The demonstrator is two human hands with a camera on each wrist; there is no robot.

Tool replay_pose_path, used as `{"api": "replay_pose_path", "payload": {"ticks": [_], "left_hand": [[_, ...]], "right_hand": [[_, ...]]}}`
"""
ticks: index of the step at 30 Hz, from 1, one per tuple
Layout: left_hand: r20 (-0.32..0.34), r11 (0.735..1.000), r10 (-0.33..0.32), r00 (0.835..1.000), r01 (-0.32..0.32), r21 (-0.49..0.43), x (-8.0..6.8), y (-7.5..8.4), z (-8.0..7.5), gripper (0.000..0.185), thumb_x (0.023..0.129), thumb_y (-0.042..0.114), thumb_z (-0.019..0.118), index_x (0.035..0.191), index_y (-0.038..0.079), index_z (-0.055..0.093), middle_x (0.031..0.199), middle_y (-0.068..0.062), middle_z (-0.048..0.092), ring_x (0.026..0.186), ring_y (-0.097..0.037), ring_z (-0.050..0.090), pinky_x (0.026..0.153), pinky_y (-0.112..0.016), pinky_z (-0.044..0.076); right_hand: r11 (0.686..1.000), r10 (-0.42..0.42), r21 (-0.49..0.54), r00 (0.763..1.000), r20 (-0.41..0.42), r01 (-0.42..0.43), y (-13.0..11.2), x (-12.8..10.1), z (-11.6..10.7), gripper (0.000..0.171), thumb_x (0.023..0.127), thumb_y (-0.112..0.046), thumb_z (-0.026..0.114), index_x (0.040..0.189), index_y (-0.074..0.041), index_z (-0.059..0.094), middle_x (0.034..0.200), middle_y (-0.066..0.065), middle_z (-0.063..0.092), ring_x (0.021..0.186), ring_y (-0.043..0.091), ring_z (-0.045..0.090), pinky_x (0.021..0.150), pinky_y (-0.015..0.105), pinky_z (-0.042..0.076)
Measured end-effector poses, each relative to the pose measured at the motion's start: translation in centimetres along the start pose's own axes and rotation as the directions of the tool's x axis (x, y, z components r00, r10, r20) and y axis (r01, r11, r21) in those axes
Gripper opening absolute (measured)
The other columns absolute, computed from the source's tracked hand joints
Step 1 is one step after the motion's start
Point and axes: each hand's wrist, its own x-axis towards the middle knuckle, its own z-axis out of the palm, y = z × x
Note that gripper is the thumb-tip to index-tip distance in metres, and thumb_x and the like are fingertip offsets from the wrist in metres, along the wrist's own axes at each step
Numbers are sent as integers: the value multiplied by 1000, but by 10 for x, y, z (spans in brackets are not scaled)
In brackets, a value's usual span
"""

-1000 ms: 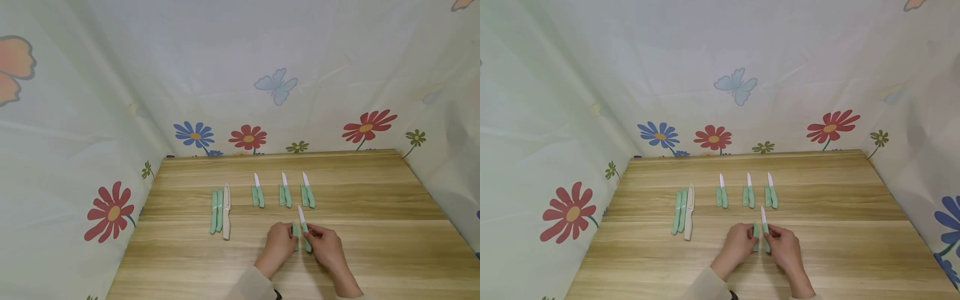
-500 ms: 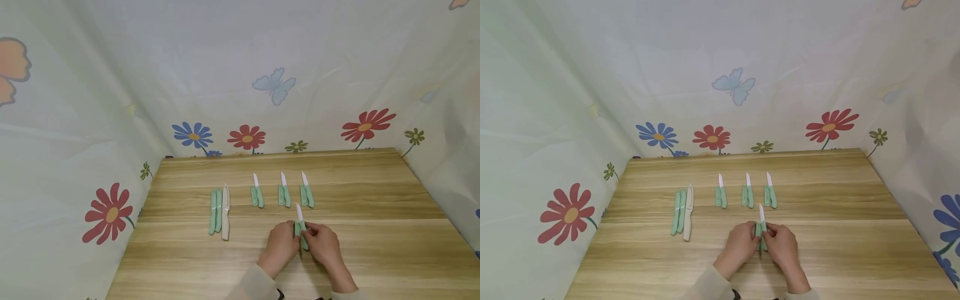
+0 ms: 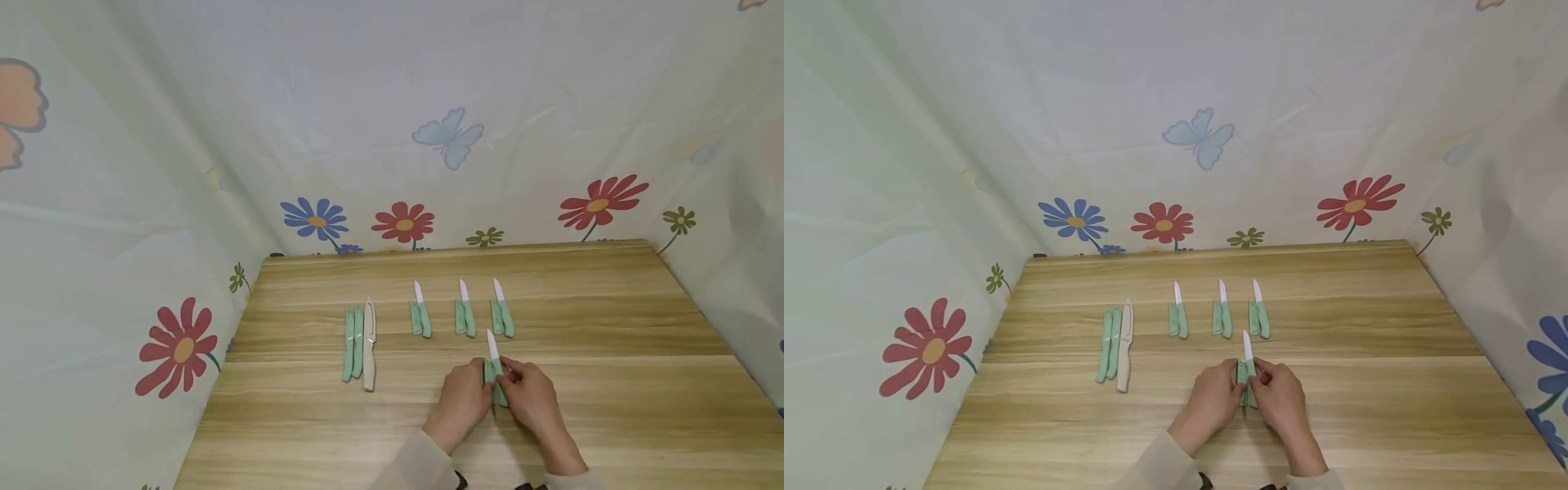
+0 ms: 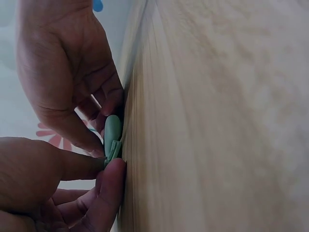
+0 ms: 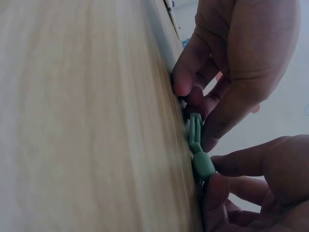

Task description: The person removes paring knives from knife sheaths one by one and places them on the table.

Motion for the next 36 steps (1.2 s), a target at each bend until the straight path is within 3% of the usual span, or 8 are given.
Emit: {"api": "replay_pose_path", "payload": {"ticks": [10, 21, 36], "left_hand": [[13, 1000, -12, 1000, 12, -17, 2, -2, 2, 41, 96, 20, 74, 133, 4, 64, 104, -11, 77, 84, -14, 71, 60, -24, 53], [3, 1000, 20, 1000, -20, -16, 1, -3, 2, 43, 98, 16, 68, 137, 0, 61, 109, -17, 77, 91, -18, 74, 66, -25, 57], [32, 995, -13, 999, 16, -94, 2, -5, 3, 48, 98, 17, 69, 141, 1, 58, 103, -15, 77, 77, -10, 65, 60, -22, 50]], "right_hand": [[1000, -2, 7, 1000, 30, 1, 1, 2, -2, 43, 94, -12, 69, 135, 0, 66, 92, 11, 64, 71, 17, 50, 58, 28, 38], [1000, 12, 18, 1000, 13, -12, 1, 2, -2, 40, 96, -9, 61, 134, 0, 67, 88, 10, 59, 67, 18, 46, 55, 28, 36], [1000, 23, 8, 1000, 19, -23, 1, 2, -2, 41, 96, -10, 59, 135, -1, 67, 89, 10, 59, 69, 19, 47, 56, 28, 35]]}}
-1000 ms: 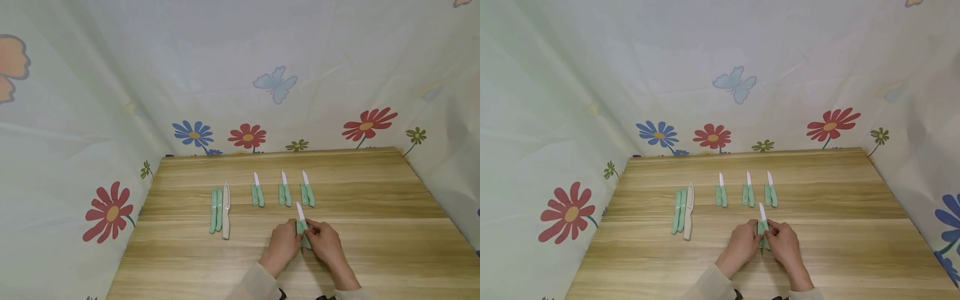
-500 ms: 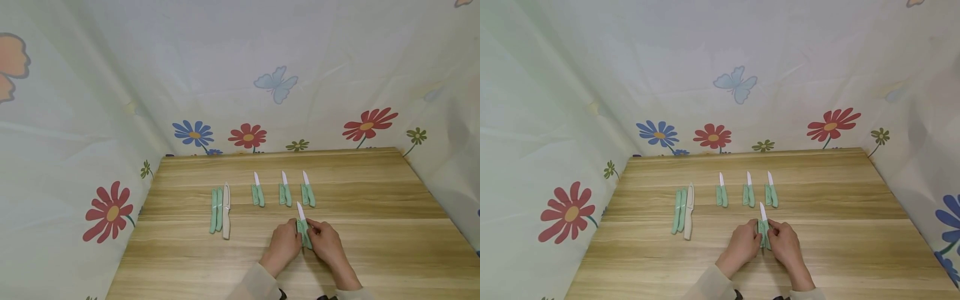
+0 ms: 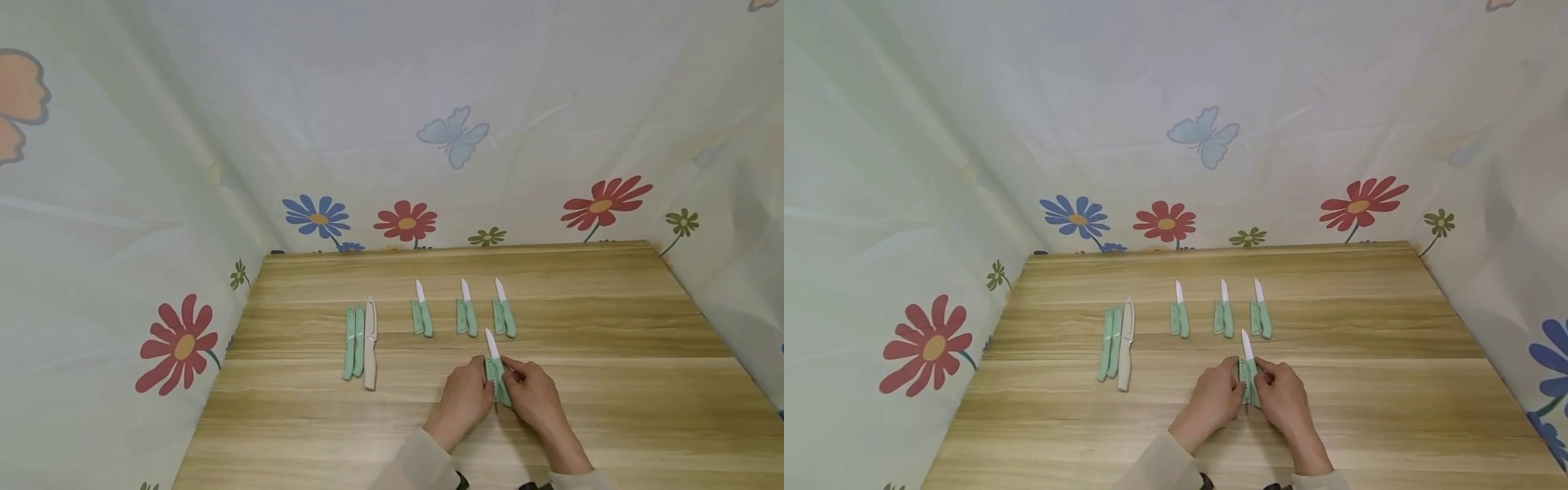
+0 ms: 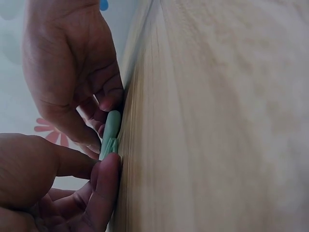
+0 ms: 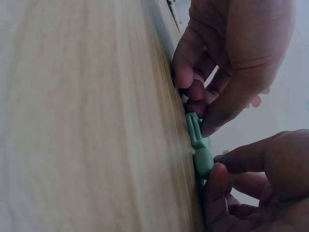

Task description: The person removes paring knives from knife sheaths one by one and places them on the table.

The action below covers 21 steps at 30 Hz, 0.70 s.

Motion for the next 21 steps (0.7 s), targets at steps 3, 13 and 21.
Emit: {"api": "replay_pose_path", "payload": {"ticks": [3, 13, 21], "left_hand": [[2, 1000, -9, 1000, 9, -18, 0, -1, 0, 48, 97, 16, 69, 142, 1, 57, 98, -13, 76, 73, -8, 62, 56, -21, 48], [22, 990, -32, 999, 34, -137, -2, -1, -2, 48, 98, 12, 66, 143, 2, 54, 63, 2, 64, 46, -4, 53, 41, -21, 43], [63, 962, -91, 994, 105, -251, -3, -2, 0, 48, 100, 13, 62, 147, 6, 50, 49, 9, 55, 32, -5, 49, 35, -24, 40]], "right_hand": [[1000, -1, -1, 1000, 2, 1, -1, 0, -1, 41, 96, -10, 59, 135, -1, 67, 90, 10, 59, 69, 18, 47, 56, 27, 35], [1000, 2, 10, 1000, 9, -2, -4, -1, -2, 40, 96, -10, 60, 134, 0, 66, 96, 11, 63, 74, 16, 50, 59, 27, 38], [1000, 26, 12, 1000, 13, -26, -1, 0, -2, 40, 98, -14, 59, 135, -2, 66, 100, 11, 67, 79, 16, 56, 65, 28, 42]]}}
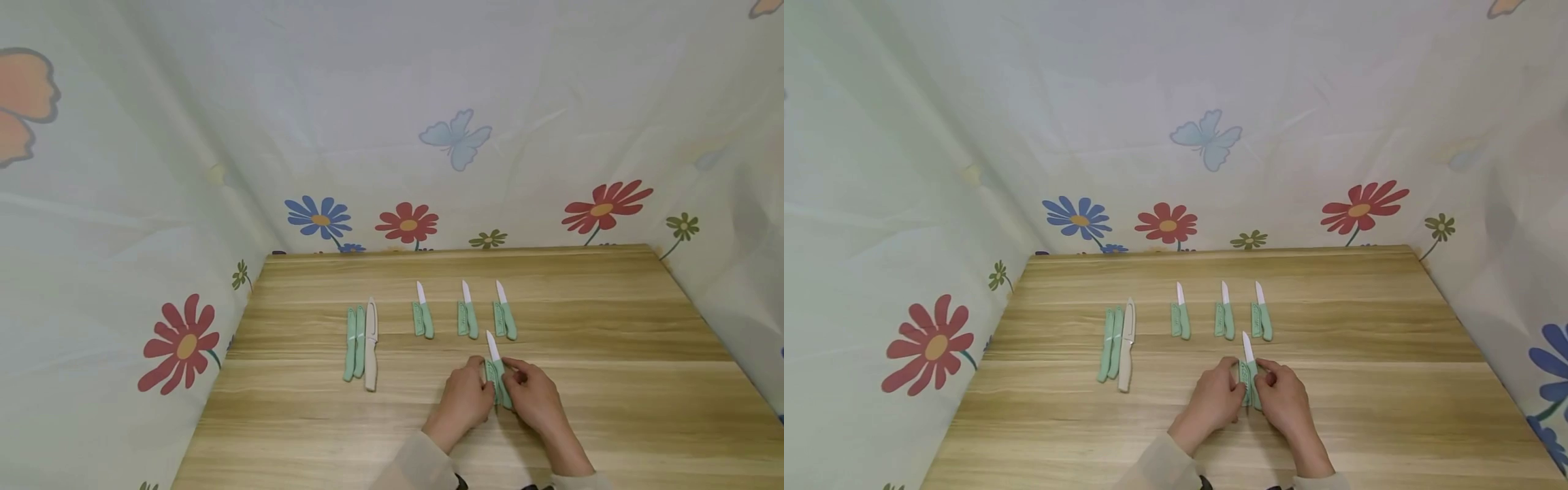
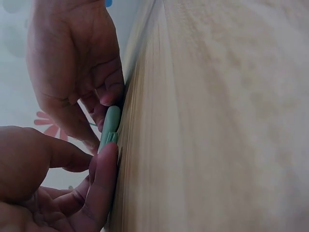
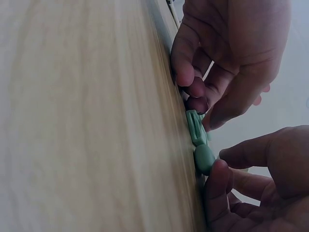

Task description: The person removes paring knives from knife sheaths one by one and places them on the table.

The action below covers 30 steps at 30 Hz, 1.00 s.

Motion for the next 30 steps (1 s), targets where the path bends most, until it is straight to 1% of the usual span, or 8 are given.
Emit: {"api": "replay_pose_path", "payload": {"ticks": [3, 7, 10, 13, 18, 22, 25, 30], "left_hand": [[12, 1000, -9, 1000, 9, -16, -1, 1, -1, 49, 100, 14, 61, 147, 5, 49, 50, 9, 56, 34, -6, 51, 36, -25, 41], [33, 999, -19, 999, 21, -50, -6, 0, -4, 53, 99, 15, 62, 148, 3, 47, 58, 8, 61, 40, -7, 55, 42, -24, 44], [52, 994, -33, 998, 38, -106, -12, -2, -8, 54, 98, 15, 63, 148, 4, 46, 72, 8, 65, 46, -8, 59, 48, -24, 46], [60, 986, -41, 997, 50, -157, -18, -7, -12, 51, 98, 16, 63, 146, 5, 49, 85, 8, 64, 50, -9, 62, 52, -24, 49], [58, 977, -39, 998, 50, -208, -27, -16, -21, 44, 99, 15, 64, 141, 5, 52, 87, 6, 63, 50, -10, 63, 51, -25, 51], [57, 969, -39, 998, 51, -240, -34, -24, -32, 45, 99, 16, 65, 140, 5, 52, 86, 6, 63, 50, -11, 64, 50, -26, 53], [50, 966, -32, 998, 44, -254, -40, -30, -44, 45, 100, 17, 64, 141, 4, 51, 86, 6, 64, 52, -11, 64, 50, -26, 54], [-7, 965, -35, 999, 32, -261, -45, -40, -66, 44, 101, 17, 63, 141, 2, 51, 89, 3, 67, 60, -9, 64, 53, -25, 53]], "right_hand": [[1000, 12, 16, 1000, 4, -12, 1, 0, -1, 41, 98, -15, 60, 137, -2, 64, 98, 11, 68, 75, 14, 55, 63, 27, 42], [994, 50, 96, 998, 40, -54, 1, -2, -3, 47, 99, -15, 62, 143, 0, 56, 98, 12, 65, 67, 14, 58, 57, 26, 49], [980, 86, 176, 994, 70, -97, 1, -4, -5, 52, 100, -15, 62, 148, 0, 49, 97, 13, 62, 61, 16, 60, 52, 27, 53], [965, 102, 235, 991, 82, -119, 1, -6, -6, 51, 101, -15, 61, 148, 0, 48, 96, 11, 61, 59, 16, 59, 51, 28, 52], [934, 120, 325, 987, 103, -147, -4, -13, -4, 45, 102, -15, 61, 145, -3, 52, 96, 9, 62, 55, 14, 54, 49, 27, 49], [916, 118, 372, 987, 107, -150, -13, -19, -1, 40, 102, -15, 62, 142, -7, 56, 95, 6, 58, 54, 10, 49, 48, 25, 46], [904, 90, 409, 990, 111, -128, -21, -22, 2, 38, 103, -14, 62, 140, -7, 58, 94, 3, 55, 53, 8, 46, 48, 23, 43], [860, 44, 496, 986, 162, -120, -33, -24, 15, 34, 103, -12, 61, 136, -5, 61, 88, 2, 56, 56, 10, 46, 48, 22, 43]]}}
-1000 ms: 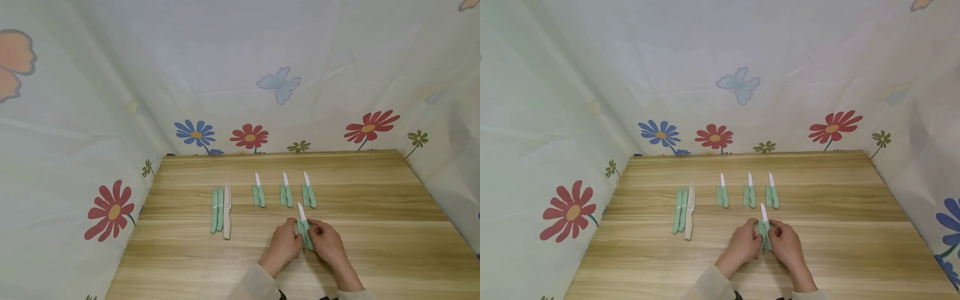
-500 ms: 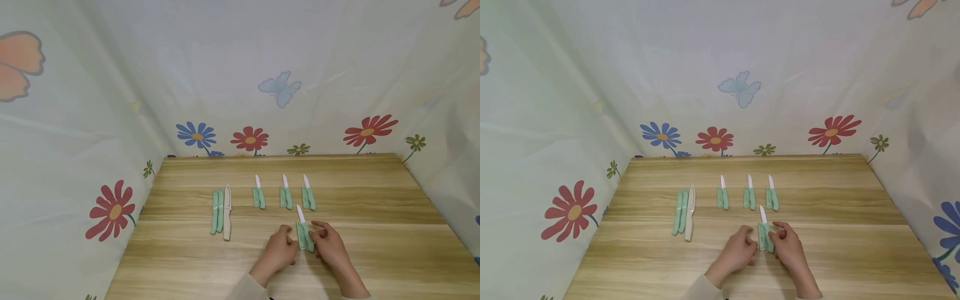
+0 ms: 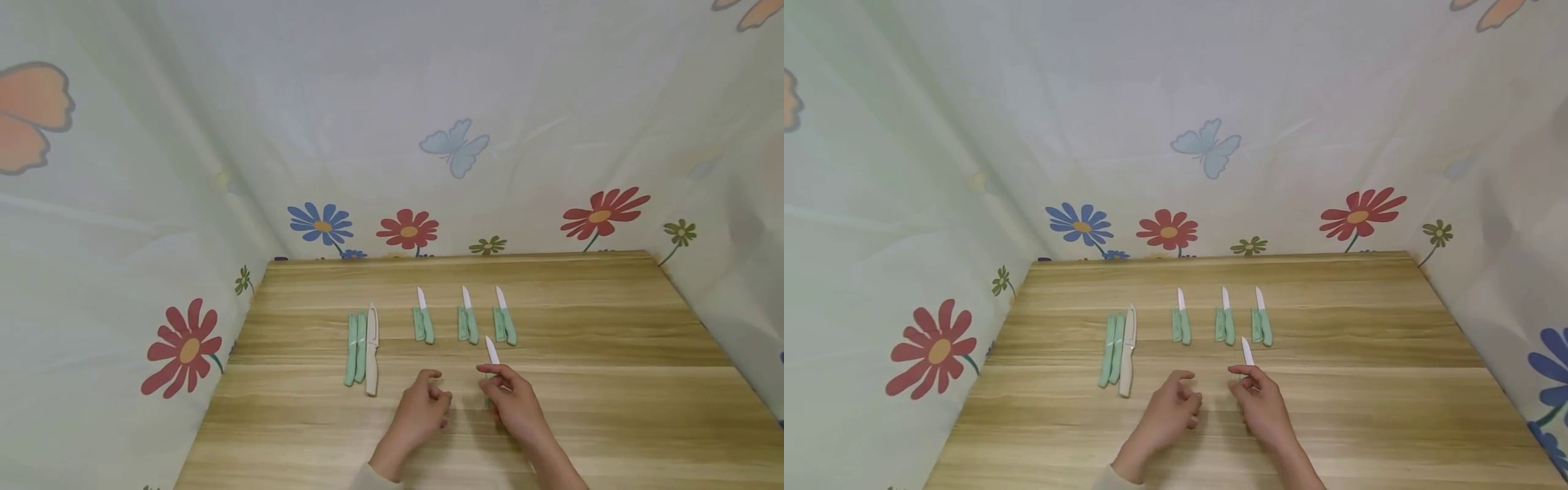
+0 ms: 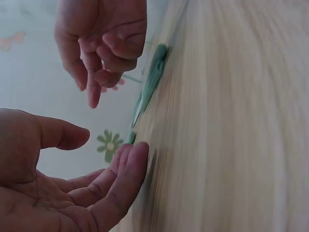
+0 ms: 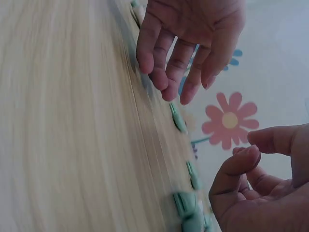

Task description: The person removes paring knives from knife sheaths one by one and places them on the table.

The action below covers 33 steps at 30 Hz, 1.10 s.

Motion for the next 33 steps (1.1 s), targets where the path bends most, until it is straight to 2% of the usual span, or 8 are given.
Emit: {"api": "replay_pose_path", "payload": {"ticks": [6, 11, 14, 17, 20, 22, 28, 33], "left_hand": [[-108, 1000, 6, 994, -7, -15, -6, -4, -25, 42, 102, 18, 62, 140, 1, 54, 105, -4, 70, 84, -12, 69, 66, -24, 57], [-229, 1000, 15, 973, -11, 16, -10, -5, -45, 41, 103, 18, 61, 140, 2, 55, 114, -6, 67, 106, -19, 67, 89, -36, 58], [-324, 999, 32, 945, -21, 37, -12, -7, -53, 40, 101, 15, 62, 139, 2, 56, 117, -8, 67, 109, -22, 64, 95, -39, 55], [-427, 997, 46, 903, -14, 79, -15, -8, -58, 40, 100, 14, 64, 138, 4, 59, 122, -11, 65, 114, -26, 60, 94, -40, 54], [-505, 987, 57, 861, 28, 159, -19, -10, -62, 41, 97, 16, 67, 137, 5, 60, 129, -14, 63, 119, -32, 55, 96, -48, 52], [-529, 976, 54, 847, 66, 206, -22, -11, -64, 44, 96, 17, 69, 137, 5, 61, 133, -16, 61, 123, -36, 52, 98, -53, 49], [-507, 956, 54, 860, 101, 274, -25, -15, -68, 49, 94, 20, 71, 139, 3, 59, 138, -20, 59, 119, -37, 52, 95, -54, 49], [-485, 955, 61, 872, 91, 282, -24, -17, -70, 51, 93, 20, 71, 140, 3, 59, 136, -21, 61, 116, -36, 55, 92, -51, 49]], "right_hand": [[994, 5, 109, 994, 112, -17, -1, -1, 22, 37, 101, -8, 61, 137, 2, 59, 90, 6, 64, 70, 15, 59, 56, 27, 54], [984, -13, 178, 984, 179, -20, -4, -1, 40, 44, 102, -8, 60, 143, 6, 52, 108, 15, 70, 94, 21, 70, 75, 33, 64], [980, -17, 198, 980, 198, -23, -7, -1, 51, 47, 103, -9, 59, 146, 6, 49, 123, 25, 68, 106, 24, 71, 84, 35, 64], [978, -38, 210, 971, 236, -13, -9, 1, 62, 50, 104, -10, 58, 149, 8, 45, 135, 30, 62, 114, 26, 69, 90, 35, 63], [975, -64, 222, 958, 279, 0, -11, 3, 74, 53, 105, -13, 57, 151, 9, 41, 142, 32, 57, 118, 26, 66, 94, 35, 61], [973, -76, 231, 950, 302, 5, -11, 3, 83, 55, 106, -14, 56, 152, 10, 39, 145, 32, 54, 120, 26, 65, 96, 35, 61], [968, -109, 252, 926, 361, 16, -14, 4, 109, 56, 108, -14, 52, 153, 13, 35, 151, 33, 48, 131, 34, 59, 102, 39, 58], [963, -117, 268, 915, 387, 10, -17, 5, 124, 56, 107, -15, 51, 152, 14, 36, 152, 34, 46, 128, 26, 62, 106, 43, 55]]}}
